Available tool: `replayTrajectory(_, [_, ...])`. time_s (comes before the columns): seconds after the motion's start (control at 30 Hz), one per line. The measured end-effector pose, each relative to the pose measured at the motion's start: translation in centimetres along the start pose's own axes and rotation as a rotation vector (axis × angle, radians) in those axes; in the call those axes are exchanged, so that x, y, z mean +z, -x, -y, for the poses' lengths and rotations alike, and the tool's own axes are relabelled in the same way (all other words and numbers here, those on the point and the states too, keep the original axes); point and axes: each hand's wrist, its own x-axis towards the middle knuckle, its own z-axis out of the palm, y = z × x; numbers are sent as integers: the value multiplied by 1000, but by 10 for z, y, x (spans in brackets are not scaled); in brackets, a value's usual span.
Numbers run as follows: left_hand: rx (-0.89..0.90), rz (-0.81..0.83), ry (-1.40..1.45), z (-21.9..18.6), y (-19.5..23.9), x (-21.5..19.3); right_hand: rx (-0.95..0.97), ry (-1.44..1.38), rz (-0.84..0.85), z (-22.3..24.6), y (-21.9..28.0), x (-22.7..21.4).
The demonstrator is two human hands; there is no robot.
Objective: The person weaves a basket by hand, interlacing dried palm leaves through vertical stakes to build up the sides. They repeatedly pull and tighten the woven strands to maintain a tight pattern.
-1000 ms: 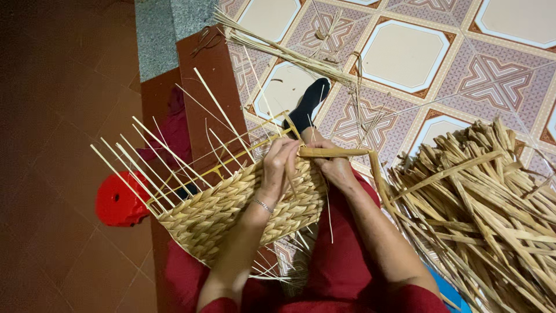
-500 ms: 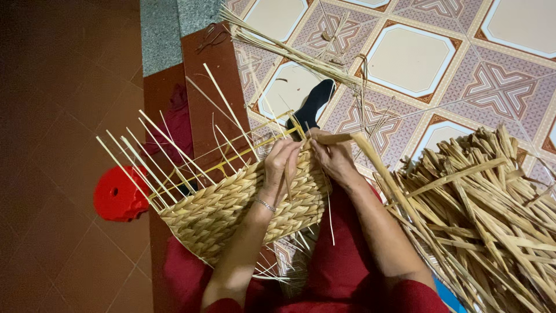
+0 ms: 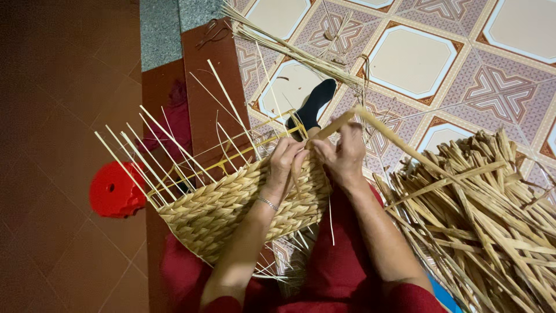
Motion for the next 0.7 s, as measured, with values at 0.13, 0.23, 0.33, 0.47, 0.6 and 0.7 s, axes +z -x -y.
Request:
replayTrajectory(0.13, [64, -62, -64, 4, -3, 5, 333, -69, 63, -3, 6, -11])
replayTrajectory(0.23, [-36, -45, 13, 7, -1, 11, 640, -204, 369, 4, 23, -18])
replayTrajectory(0.33, [-9, -61, 14, 12, -1, 13, 567, -229, 373, 9, 26, -8])
replayTrajectory(0.47, [-19, -45, 57, 12, 0, 10, 441, -173, 317, 4, 15, 10])
replayTrajectory(0.6, [-59, -43, 97, 13, 7, 7, 214, -145, 178, -7, 17, 27])
replayTrajectory(0.7, [-22, -101, 79, 22, 15, 11, 484, -294, 225, -22, 29, 40])
